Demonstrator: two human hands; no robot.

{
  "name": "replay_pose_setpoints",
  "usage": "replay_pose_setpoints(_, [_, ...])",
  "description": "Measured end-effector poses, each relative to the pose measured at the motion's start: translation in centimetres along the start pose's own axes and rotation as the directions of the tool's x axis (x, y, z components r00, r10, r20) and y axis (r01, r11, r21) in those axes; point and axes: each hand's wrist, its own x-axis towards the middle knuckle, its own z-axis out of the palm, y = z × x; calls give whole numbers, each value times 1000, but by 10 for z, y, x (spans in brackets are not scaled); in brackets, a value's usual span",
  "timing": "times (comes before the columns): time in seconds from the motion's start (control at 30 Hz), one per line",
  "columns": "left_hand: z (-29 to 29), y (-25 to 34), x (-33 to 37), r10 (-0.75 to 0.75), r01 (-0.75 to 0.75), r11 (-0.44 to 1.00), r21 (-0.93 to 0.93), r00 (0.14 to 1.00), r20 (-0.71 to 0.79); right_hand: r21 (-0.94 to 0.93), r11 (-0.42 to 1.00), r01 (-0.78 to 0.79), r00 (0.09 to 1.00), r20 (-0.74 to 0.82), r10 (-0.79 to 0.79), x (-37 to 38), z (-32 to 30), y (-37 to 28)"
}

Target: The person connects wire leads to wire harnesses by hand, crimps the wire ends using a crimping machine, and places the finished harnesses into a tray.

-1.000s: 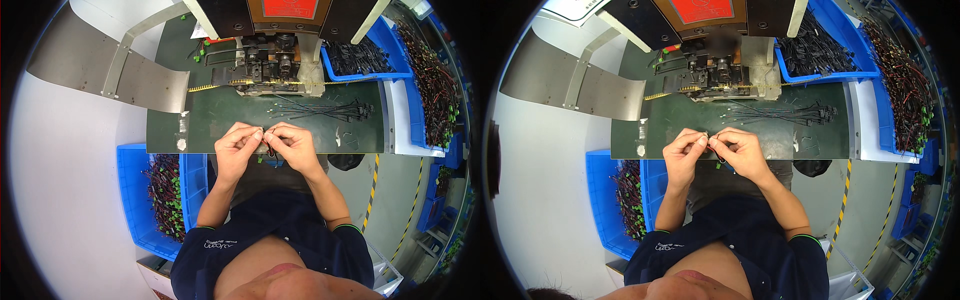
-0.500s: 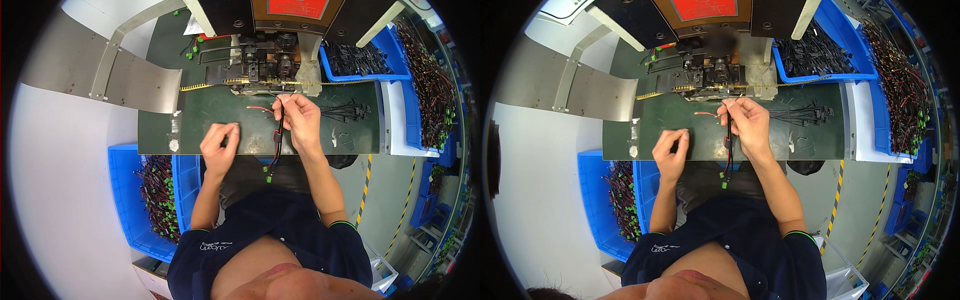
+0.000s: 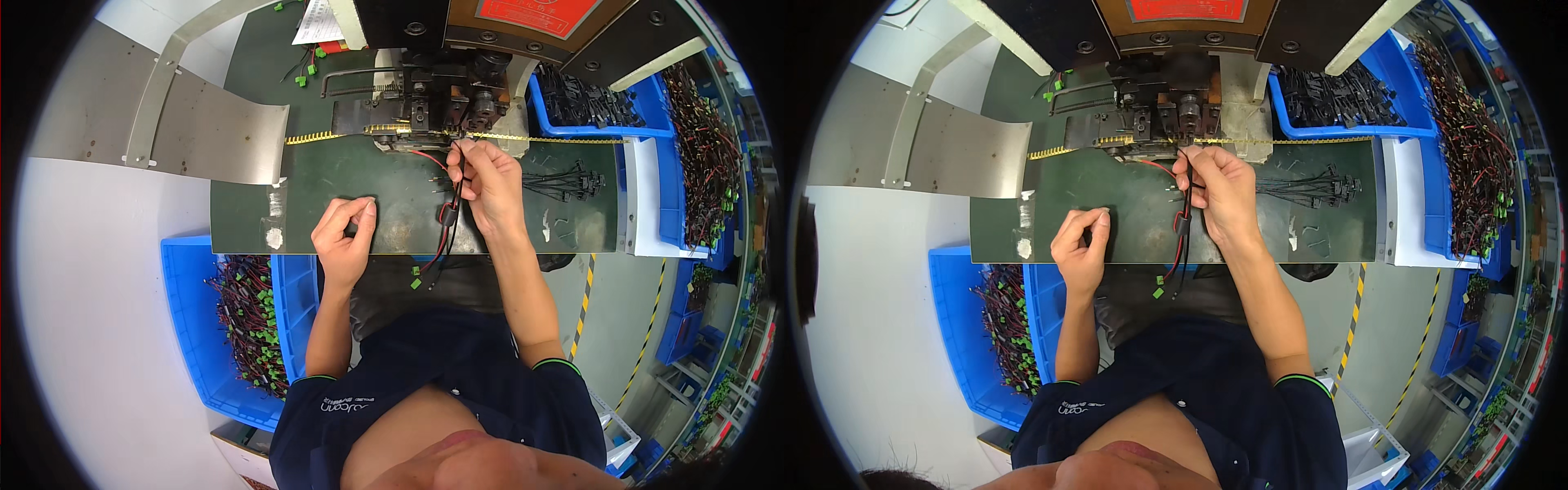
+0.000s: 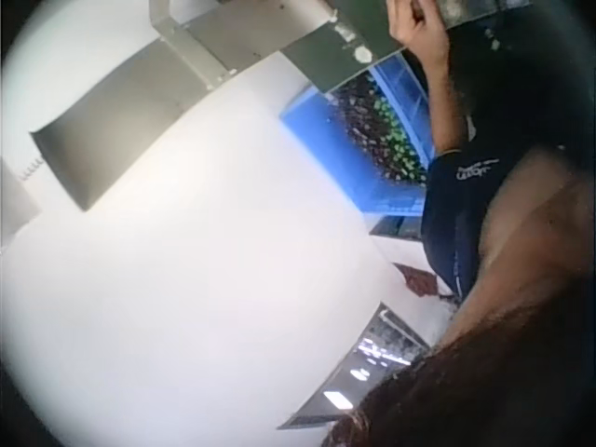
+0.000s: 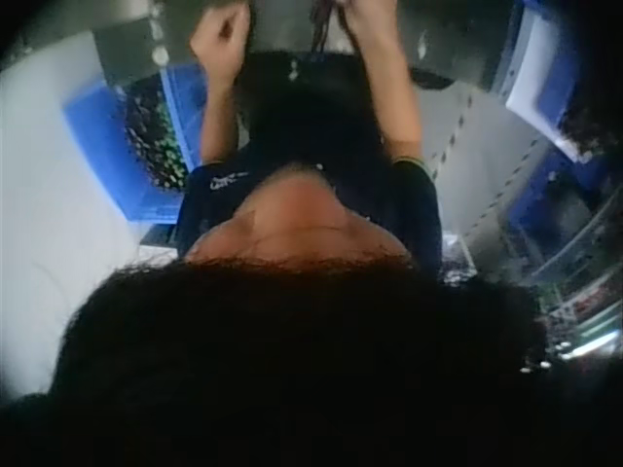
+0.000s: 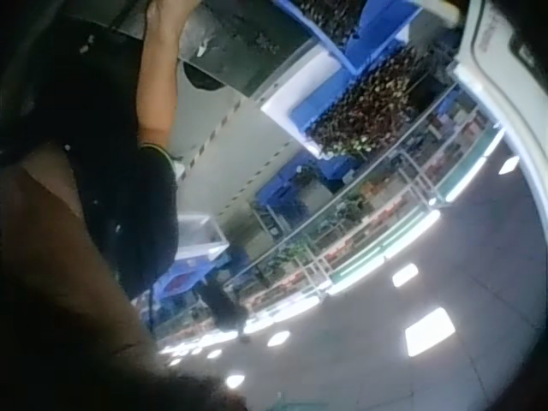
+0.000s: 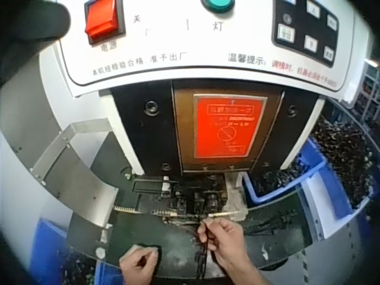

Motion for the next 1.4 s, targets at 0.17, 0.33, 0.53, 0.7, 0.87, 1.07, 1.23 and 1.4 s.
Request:
replay_pose_setpoints(0.17, [0,-1,0,2,-2,1000,-5,1000,-1,10,1000,-17,1000,1,17,0,-1,-2])
replay_pose_setpoints(0.33, [0,0,0,11,-10,1000,-16,1000,8,18,999,-28,999,17,28,1,-2,-4])
replay_pose_setpoints(0.53, [-2,2,0,-17,17,1000,2,1000,17,-21,999,-34,999,4,34,-6,0,-8])
replay_pose_setpoints(0.7, [-5,8,-1,-22,20,998,64,999,26,-195,980,-35,987,146,64,-73,-29,-54])
replay_pose_setpoints(0.87, [-2,11,1,-28,24,998,65,997,67,-767,641,11,989,-87,-121,-180,-89,-205])
replay_pose_setpoints(1.07, [3,11,0,-6,-2,995,96,997,79,-984,-162,-72,768,49,-638,-212,-118,-412])
replay_pose_setpoints(1.23, [6,12,-3,42,-47,993,110,998,51,-880,-430,-201,650,209,-731,-127,-168,-480])
replay_pose_setpoints(1.4, [3,12,-6,58,-62,992,114,997,44,-940,-294,173,754,318,-574,-39,-237,-459])
